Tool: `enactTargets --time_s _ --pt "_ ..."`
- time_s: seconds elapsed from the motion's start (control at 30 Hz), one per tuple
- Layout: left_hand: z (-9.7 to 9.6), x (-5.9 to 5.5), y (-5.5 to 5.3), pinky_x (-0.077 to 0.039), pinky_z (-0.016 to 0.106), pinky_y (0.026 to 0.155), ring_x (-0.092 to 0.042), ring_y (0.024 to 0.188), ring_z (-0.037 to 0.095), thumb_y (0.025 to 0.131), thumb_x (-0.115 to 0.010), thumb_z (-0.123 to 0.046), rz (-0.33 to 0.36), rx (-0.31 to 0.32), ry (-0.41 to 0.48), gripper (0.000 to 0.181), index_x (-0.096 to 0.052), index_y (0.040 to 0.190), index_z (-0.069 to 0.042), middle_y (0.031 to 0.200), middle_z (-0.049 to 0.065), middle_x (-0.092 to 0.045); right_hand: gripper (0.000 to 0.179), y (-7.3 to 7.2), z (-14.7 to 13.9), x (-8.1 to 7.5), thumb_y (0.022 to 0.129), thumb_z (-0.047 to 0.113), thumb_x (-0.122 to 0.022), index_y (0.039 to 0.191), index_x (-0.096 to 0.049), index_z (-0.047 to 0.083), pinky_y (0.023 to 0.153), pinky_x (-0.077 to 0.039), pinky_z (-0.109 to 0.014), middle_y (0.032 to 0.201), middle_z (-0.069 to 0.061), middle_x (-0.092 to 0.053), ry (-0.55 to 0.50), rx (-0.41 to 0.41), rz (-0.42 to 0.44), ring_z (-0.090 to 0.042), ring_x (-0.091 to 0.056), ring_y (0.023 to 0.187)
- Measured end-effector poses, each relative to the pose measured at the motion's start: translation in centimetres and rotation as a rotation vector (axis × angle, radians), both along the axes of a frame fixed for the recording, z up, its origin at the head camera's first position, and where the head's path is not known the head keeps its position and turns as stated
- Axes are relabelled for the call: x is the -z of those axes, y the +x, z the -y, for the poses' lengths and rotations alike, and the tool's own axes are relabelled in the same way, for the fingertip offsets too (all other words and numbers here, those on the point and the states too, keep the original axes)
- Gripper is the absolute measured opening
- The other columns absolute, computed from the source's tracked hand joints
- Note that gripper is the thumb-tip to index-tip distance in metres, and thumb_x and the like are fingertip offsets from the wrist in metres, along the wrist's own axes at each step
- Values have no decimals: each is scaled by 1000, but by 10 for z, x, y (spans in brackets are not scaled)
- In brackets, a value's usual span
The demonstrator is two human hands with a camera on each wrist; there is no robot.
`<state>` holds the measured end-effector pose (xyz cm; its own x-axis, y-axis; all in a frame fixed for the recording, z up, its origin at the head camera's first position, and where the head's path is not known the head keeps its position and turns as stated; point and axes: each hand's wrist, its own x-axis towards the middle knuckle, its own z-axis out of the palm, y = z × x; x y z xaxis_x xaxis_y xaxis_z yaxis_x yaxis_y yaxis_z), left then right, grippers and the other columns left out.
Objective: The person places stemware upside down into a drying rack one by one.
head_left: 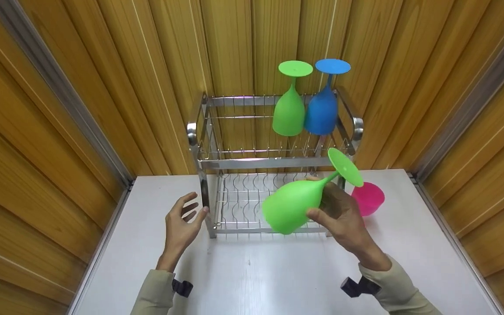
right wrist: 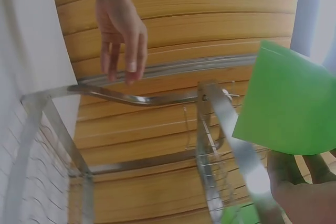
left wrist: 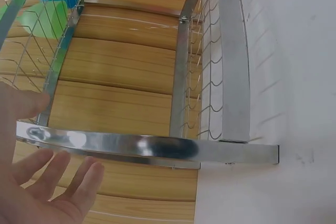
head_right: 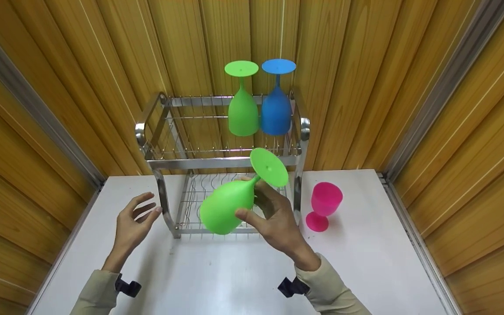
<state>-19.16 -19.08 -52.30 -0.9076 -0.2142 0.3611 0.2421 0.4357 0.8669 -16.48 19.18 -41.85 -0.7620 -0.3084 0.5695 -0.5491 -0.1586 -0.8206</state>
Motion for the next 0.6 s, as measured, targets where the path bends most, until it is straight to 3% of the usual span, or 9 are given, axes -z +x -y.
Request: enactTargets --time_s 0.2,0.33,0.6 --pt "1 7 -15 -61 58 103 -70 123 47 94 -81 -10 59 -20 -12 56 -59 145 -1 144 23 -64 64 -12 -2 -36 92 -13 -71 151 -47 -8 115 -55 -35 146 -12 -62 90 -50 -62 -27 -62 136" --pt "0 10 -24 -63 57 99 -72 118 47 95 -79 -9 79 -19 -11 55 -59 145 0 142 24 -66 65 -20 0 -59 89 -16 -72 150 -51 -7 114 -55 -33 146 -13 -63 146 -42 -86 -27 -63 133" --pt "-5 9 -35 -66 41 94 -74 116 45 97 -73 0 101 4 39 47 -61 142 1 135 25 -68 67 -36 3 -96 91 -10 -76 152 -51 2 110 -57 -30 149 -10 -61 302 34 -106 -22 -65 132"
